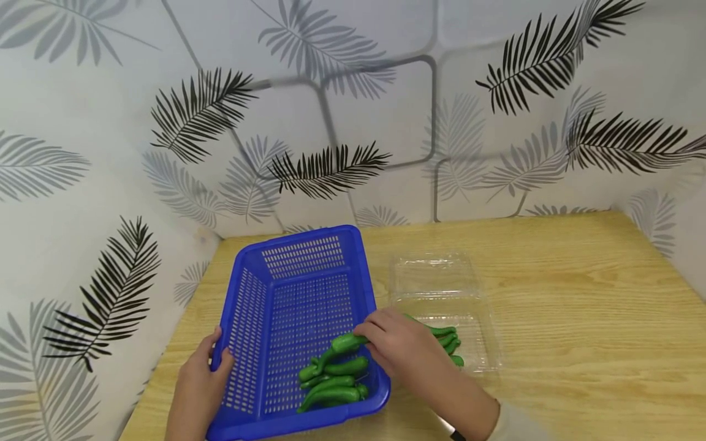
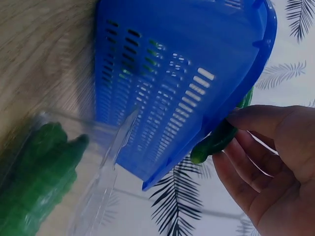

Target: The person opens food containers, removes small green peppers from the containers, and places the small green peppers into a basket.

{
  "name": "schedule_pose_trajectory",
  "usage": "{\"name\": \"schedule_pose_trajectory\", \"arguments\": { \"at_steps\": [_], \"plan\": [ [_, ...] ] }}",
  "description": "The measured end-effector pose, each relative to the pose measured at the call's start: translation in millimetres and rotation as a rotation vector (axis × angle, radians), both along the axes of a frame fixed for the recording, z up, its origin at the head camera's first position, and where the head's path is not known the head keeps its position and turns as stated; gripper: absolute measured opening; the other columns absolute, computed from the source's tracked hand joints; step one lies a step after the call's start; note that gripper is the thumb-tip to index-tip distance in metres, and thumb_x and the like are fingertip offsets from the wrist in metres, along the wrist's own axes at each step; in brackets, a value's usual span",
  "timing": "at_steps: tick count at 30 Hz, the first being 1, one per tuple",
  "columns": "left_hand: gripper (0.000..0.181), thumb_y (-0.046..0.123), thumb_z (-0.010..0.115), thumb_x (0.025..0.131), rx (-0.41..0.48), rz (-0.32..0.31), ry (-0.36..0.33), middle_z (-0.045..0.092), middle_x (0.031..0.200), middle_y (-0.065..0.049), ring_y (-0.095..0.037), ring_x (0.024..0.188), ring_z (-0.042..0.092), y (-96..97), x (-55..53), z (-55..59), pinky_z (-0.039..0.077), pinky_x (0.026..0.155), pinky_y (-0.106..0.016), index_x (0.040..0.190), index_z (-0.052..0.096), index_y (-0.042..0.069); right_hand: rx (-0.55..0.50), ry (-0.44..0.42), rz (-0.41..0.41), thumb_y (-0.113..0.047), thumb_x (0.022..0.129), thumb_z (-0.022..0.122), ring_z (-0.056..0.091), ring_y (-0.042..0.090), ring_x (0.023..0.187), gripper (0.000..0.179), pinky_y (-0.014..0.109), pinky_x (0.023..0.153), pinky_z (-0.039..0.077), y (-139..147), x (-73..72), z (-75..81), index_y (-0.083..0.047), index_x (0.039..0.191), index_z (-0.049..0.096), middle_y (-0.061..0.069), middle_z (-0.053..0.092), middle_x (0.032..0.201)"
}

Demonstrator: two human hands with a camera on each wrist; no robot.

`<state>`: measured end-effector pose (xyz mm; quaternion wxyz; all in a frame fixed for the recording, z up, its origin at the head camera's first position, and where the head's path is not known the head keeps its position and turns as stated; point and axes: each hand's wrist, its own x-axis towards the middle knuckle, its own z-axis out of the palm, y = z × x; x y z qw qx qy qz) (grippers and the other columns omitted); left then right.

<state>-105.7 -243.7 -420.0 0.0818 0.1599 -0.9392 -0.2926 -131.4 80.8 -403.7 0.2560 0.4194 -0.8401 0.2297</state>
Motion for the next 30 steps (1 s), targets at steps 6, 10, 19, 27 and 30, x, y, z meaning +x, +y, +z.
{"name": "schedule_pose_trajectory", "arguments": {
  "at_steps": [6,10,19,27,30],
  "plan": [
    [0.050,0.018,0.048,0.092,-0.005,-0.006,0.008,0.046,0.134,-0.023,-0.040,0.121,0.045,-0.5,0.7,-0.2,0.035,0.097,-0.055,0.138,0.041,0.001,0.010,0.035,0.043,0.000,0.074,0.072,0.057,0.013,0.090,0.028,0.023,0.075,0.050,-12.6,1.8,2.1,-0.011,0.098,0.067,-0.003,0.060,0.095],
    [0.050,0.018,0.048,0.092,-0.005,-0.005,0.009,0.046,0.134,-0.023,-0.040,0.121,0.045,-0.8,0.4,-0.8,0.035,0.096,-0.055,0.139,0.041,0.001,0.007,0.053,0.073,0.001,0.077,0.068,0.057,0.013,0.090,0.025,0.021,0.077,0.049,-19.5,2.3,1.7,-0.012,0.098,0.067,-0.003,0.060,0.094],
    [0.051,0.019,0.047,0.092,-0.004,0.004,-0.008,0.046,0.135,-0.022,-0.039,0.121,0.045,0.0,0.2,-0.7,0.036,0.096,-0.054,0.140,0.039,0.001,0.011,0.042,0.117,-0.001,0.081,0.061,0.056,0.011,0.089,0.021,0.019,0.074,0.049,-35.5,7.5,0.3,-0.013,0.098,0.067,-0.005,0.060,0.094],
    [0.051,0.019,0.046,0.092,-0.005,0.001,-0.022,0.046,0.135,-0.022,-0.039,0.121,0.045,-0.3,-0.3,-0.8,0.035,0.096,-0.053,0.140,0.039,0.001,0.059,0.000,0.141,-0.004,0.075,0.073,0.056,0.007,0.085,0.027,0.014,0.070,0.048,-48.1,12.1,-5.2,-0.015,0.098,0.066,-0.008,0.059,0.093],
    [0.051,0.019,0.046,0.093,-0.002,-0.005,-0.018,0.046,0.135,-0.022,-0.039,0.121,0.045,-0.8,0.1,-0.5,0.035,0.096,-0.054,0.140,0.038,0.001,0.130,-0.053,0.138,-0.007,0.075,0.074,0.056,0.006,0.084,0.027,0.013,0.068,0.048,-53.5,14.6,-5.7,-0.016,0.099,0.066,-0.008,0.058,0.093]
  ]
}}
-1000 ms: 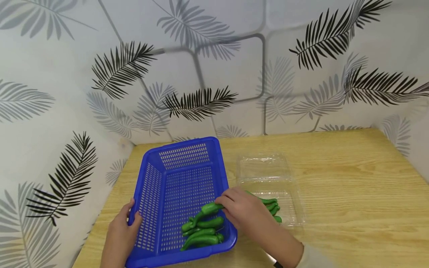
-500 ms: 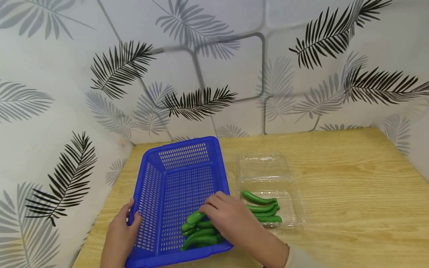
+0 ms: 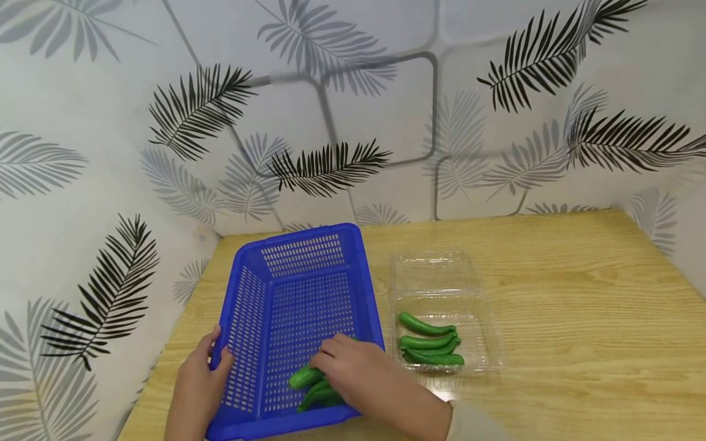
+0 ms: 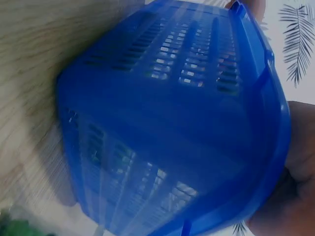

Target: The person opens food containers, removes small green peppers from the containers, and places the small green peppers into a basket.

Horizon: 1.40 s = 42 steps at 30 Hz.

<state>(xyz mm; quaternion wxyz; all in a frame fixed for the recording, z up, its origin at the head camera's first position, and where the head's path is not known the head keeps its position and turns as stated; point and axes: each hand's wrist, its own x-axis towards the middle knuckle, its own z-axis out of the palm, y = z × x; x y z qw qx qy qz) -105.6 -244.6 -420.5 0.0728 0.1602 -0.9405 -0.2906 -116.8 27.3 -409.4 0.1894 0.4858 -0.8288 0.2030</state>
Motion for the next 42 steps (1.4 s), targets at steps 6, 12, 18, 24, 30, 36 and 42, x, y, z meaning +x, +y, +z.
{"name": "schedule_pose_trajectory", "arguments": {
  "at_steps": [6,12,18,24,30,36,42],
  "plan": [
    [0.051,0.019,0.047,0.093,0.000,-0.005,0.001,0.045,0.135,-0.022,-0.039,0.122,0.044,0.3,0.0,1.4,0.035,0.097,-0.054,0.140,0.039,0.001,0.111,-0.039,0.008,-0.012,0.079,0.072,0.055,0.006,0.084,0.023,0.014,0.068,0.048,-16.1,8.9,3.1,-0.016,0.100,0.065,-0.007,0.057,0.092],
    [0.052,0.019,0.047,0.092,0.001,0.006,-0.011,0.045,0.136,-0.022,-0.039,0.122,0.044,1.0,-0.5,1.3,0.034,0.097,-0.054,0.140,0.039,0.001,0.174,-0.087,0.013,-0.016,0.081,0.070,0.056,0.003,0.086,0.019,0.013,0.067,0.047,-37.0,15.4,7.2,-0.019,0.099,0.067,-0.011,0.058,0.090],
    [0.052,0.019,0.047,0.092,0.002,0.005,-0.011,0.045,0.136,-0.022,-0.040,0.121,0.045,0.8,-0.8,0.6,0.035,0.096,-0.055,0.140,0.039,0.001,0.216,-0.161,0.013,-0.017,0.079,0.072,0.056,0.000,0.082,0.020,0.013,0.067,0.047,-50.9,12.2,5.8,-0.023,0.098,0.070,-0.013,0.058,0.086],
    [0.052,0.020,0.046,0.092,0.002,-0.006,0.002,0.045,0.136,-0.022,-0.040,0.122,0.043,-0.1,-0.1,1.4,0.033,0.098,-0.055,0.140,0.039,0.001,0.287,-0.201,0.099,-0.013,0.076,0.072,0.055,-0.004,0.073,0.020,0.011,0.067,0.046,-61.2,0.9,5.8,-0.025,0.092,0.073,-0.016,0.059,0.078],
    [0.051,0.020,0.047,0.092,-0.001,-0.015,0.015,0.046,0.136,-0.021,-0.039,0.122,0.044,-1.1,1.2,2.1,0.034,0.097,-0.055,0.139,0.040,0.001,0.305,-0.290,0.148,-0.012,0.076,0.072,0.057,-0.006,0.075,0.020,0.010,0.070,0.046,-70.2,-4.5,2.8,-0.024,0.092,0.074,-0.017,0.064,0.080],
    [0.051,0.020,0.046,0.092,0.005,-0.018,0.013,0.045,0.136,-0.022,-0.040,0.122,0.043,-0.9,1.6,3.7,0.034,0.097,-0.055,0.139,0.039,0.000,0.278,-0.379,0.186,-0.012,0.078,0.071,0.060,-0.006,0.078,0.021,0.009,0.074,0.045,-69.2,-6.8,2.8,-0.021,0.097,0.075,-0.016,0.068,0.086],
    [0.051,0.020,0.046,0.092,0.006,-0.020,0.007,0.045,0.136,-0.022,-0.040,0.122,0.044,-0.7,1.5,2.3,0.034,0.098,-0.055,0.139,0.040,0.001,0.241,-0.416,0.216,-0.008,0.080,0.068,0.059,-0.008,0.077,0.022,0.007,0.074,0.044,-65.9,-7.6,2.2,-0.021,0.096,0.075,-0.016,0.068,0.085]
  ]
}}
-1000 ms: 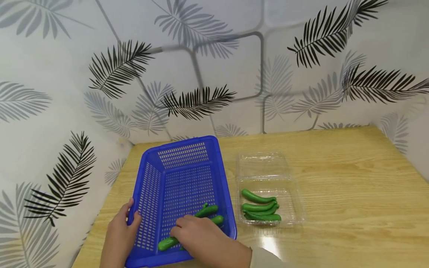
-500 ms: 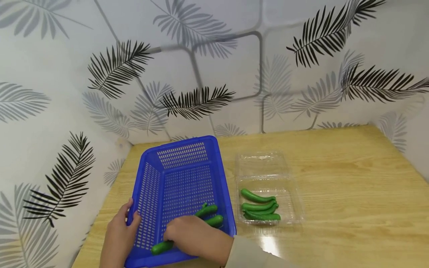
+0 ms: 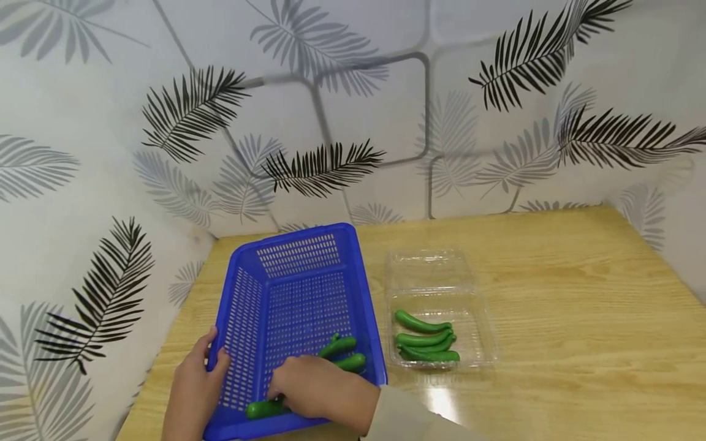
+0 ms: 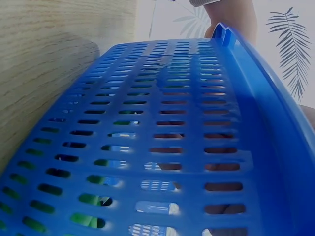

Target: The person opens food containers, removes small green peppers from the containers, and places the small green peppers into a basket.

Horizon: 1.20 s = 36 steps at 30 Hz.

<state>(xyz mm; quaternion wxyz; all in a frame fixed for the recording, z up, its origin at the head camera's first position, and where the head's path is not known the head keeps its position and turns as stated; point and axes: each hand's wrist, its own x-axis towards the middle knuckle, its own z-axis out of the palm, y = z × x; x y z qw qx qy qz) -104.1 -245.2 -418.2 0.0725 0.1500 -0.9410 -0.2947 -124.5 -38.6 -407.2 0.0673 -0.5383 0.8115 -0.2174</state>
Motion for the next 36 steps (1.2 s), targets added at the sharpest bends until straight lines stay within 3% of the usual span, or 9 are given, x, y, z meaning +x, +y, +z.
{"name": "schedule_pose_trajectory", "arguments": {
  "at_steps": [6,11,16,22,29,36],
  "plan": [
    [0.050,0.019,0.047,0.092,-0.006,0.001,0.011,0.046,0.134,-0.023,-0.041,0.120,0.046,-1.4,1.6,-2.0,0.035,0.096,-0.056,0.138,0.041,0.001,-0.027,-0.026,-0.007,-0.009,0.082,0.067,0.059,-0.009,0.079,0.020,0.007,0.076,0.043,-0.9,-0.7,-5.0,-0.021,0.097,0.075,-0.016,0.068,0.086],
    [0.051,0.019,0.047,0.091,-0.002,0.010,0.004,0.047,0.134,-0.022,-0.041,0.119,0.046,-1.2,1.7,-4.3,0.035,0.095,-0.056,0.138,0.041,0.001,-0.016,-0.033,-0.081,-0.010,0.084,0.065,0.059,-0.007,0.083,0.021,0.010,0.076,0.045,-0.4,2.3,-5.2,-0.021,0.100,0.074,-0.016,0.067,0.092],
    [0.051,0.020,0.047,0.091,-0.001,0.020,0.000,0.047,0.135,-0.021,-0.040,0.120,0.046,-0.8,1.3,-6.1,0.035,0.096,-0.055,0.138,0.041,0.001,-0.008,0.107,-0.171,-0.015,0.084,0.066,0.060,-0.002,0.089,0.021,0.014,0.073,0.048,6.9,8.6,0.4,-0.025,0.101,0.072,-0.017,0.066,0.097],
    [0.051,0.019,0.047,0.091,-0.001,0.009,0.021,0.047,0.134,-0.022,-0.040,0.120,0.046,-0.2,0.0,-4.4,0.035,0.096,-0.056,0.138,0.041,0.001,-0.117,0.257,-0.208,-0.015,0.083,0.068,0.059,0.002,0.085,0.017,0.014,0.068,0.047,31.6,11.2,17.9,-0.024,0.097,0.072,-0.014,0.066,0.092],
    [0.052,0.019,0.046,0.092,0.003,0.006,0.002,0.044,0.137,-0.022,-0.039,0.123,0.043,-0.1,-1.6,-2.0,0.033,0.098,-0.055,0.140,0.038,0.001,-0.276,0.339,-0.300,-0.011,0.082,0.069,0.059,0.005,0.084,0.015,0.020,0.070,0.049,74.7,9.8,30.7,-0.019,0.094,0.071,-0.012,0.064,0.091],
    [0.051,0.020,0.046,0.092,0.006,0.004,0.004,0.045,0.137,-0.021,-0.038,0.123,0.043,-0.5,-1.6,-2.0,0.034,0.099,-0.054,0.140,0.039,0.001,-0.283,0.373,-0.424,-0.009,0.077,0.073,0.060,0.007,0.082,0.019,0.025,0.063,0.051,117.8,4.0,22.8,-0.019,0.093,0.070,-0.010,0.063,0.092]
  ]
}}
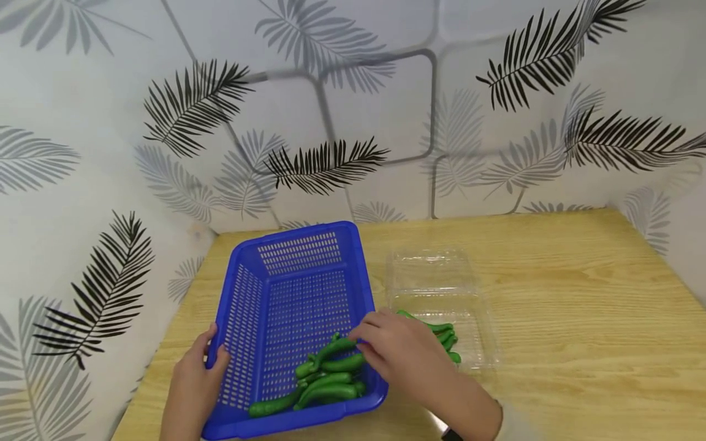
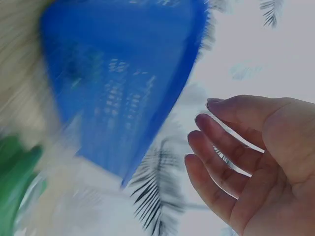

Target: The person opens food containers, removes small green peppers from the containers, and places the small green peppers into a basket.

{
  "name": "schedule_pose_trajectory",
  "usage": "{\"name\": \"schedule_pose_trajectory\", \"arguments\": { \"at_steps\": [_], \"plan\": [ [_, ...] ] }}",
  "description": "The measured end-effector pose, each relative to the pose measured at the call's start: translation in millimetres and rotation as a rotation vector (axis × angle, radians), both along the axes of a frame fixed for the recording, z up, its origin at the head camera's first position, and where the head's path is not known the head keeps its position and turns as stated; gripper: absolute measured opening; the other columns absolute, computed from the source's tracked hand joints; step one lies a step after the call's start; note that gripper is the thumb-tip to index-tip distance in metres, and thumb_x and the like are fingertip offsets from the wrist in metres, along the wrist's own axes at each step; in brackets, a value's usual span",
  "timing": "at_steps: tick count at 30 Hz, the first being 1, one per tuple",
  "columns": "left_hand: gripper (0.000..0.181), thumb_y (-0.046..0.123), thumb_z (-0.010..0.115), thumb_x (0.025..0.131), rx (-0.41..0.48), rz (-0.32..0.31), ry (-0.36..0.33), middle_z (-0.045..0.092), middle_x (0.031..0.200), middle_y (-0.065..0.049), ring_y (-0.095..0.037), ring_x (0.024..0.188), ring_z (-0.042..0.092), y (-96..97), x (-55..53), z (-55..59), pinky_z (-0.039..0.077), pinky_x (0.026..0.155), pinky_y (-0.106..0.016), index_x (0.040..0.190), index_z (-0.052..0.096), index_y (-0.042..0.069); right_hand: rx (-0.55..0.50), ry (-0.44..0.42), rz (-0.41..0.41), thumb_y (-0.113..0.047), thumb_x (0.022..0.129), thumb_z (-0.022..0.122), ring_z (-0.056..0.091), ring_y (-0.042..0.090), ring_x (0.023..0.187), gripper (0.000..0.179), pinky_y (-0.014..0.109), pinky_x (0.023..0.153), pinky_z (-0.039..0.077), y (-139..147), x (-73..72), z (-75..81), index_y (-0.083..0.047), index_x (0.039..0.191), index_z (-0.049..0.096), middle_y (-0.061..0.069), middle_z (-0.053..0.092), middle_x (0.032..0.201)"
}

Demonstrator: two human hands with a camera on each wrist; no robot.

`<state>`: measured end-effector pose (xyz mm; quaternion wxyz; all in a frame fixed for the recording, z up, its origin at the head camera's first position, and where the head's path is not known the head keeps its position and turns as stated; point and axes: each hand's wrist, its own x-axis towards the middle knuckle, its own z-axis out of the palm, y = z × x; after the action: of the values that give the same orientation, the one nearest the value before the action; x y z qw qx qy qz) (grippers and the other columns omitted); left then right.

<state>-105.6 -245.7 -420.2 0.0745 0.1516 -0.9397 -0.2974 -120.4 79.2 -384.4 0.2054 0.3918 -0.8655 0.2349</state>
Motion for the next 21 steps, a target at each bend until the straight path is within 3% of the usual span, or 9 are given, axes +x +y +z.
{"name": "schedule_pose_trajectory", "arguments": {
  "at_steps": [9,13,21],
  "plan": [
    [0.052,0.019,0.047,0.091,0.000,0.010,-0.012,0.045,0.136,-0.021,-0.040,0.123,0.043,2.3,1.6,3.8,0.033,0.098,-0.055,0.139,0.040,0.001,0.129,-0.118,-0.184,-0.014,0.072,0.077,0.062,0.016,0.084,0.031,0.033,0.066,0.053,44.0,-3.9,-38.3,-0.016,0.101,0.069,-0.001,0.066,0.095],
    [0.052,0.020,0.046,0.092,0.001,0.005,-0.018,0.044,0.137,-0.021,-0.039,0.123,0.042,2.4,0.5,4.0,0.033,0.099,-0.054,0.140,0.039,0.001,0.150,-0.162,-0.246,-0.013,0.071,0.078,0.062,0.016,0.082,0.027,0.034,0.066,0.053,56.5,-2.4,-53.1,-0.017,0.096,0.069,-0.002,0.065,0.091],
    [0.052,0.020,0.046,0.092,-0.005,0.018,-0.035,0.043,0.138,-0.021,-0.040,0.124,0.041,1.9,-0.1,4.0,0.032,0.099,-0.054,0.140,0.038,0.001,0.158,-0.209,-0.283,-0.016,0.073,0.077,0.060,0.014,0.077,0.019,0.031,0.062,0.052,65.0,-3.0,-63.2,-0.019,0.090,0.069,-0.005,0.063,0.085]
  ]
}}
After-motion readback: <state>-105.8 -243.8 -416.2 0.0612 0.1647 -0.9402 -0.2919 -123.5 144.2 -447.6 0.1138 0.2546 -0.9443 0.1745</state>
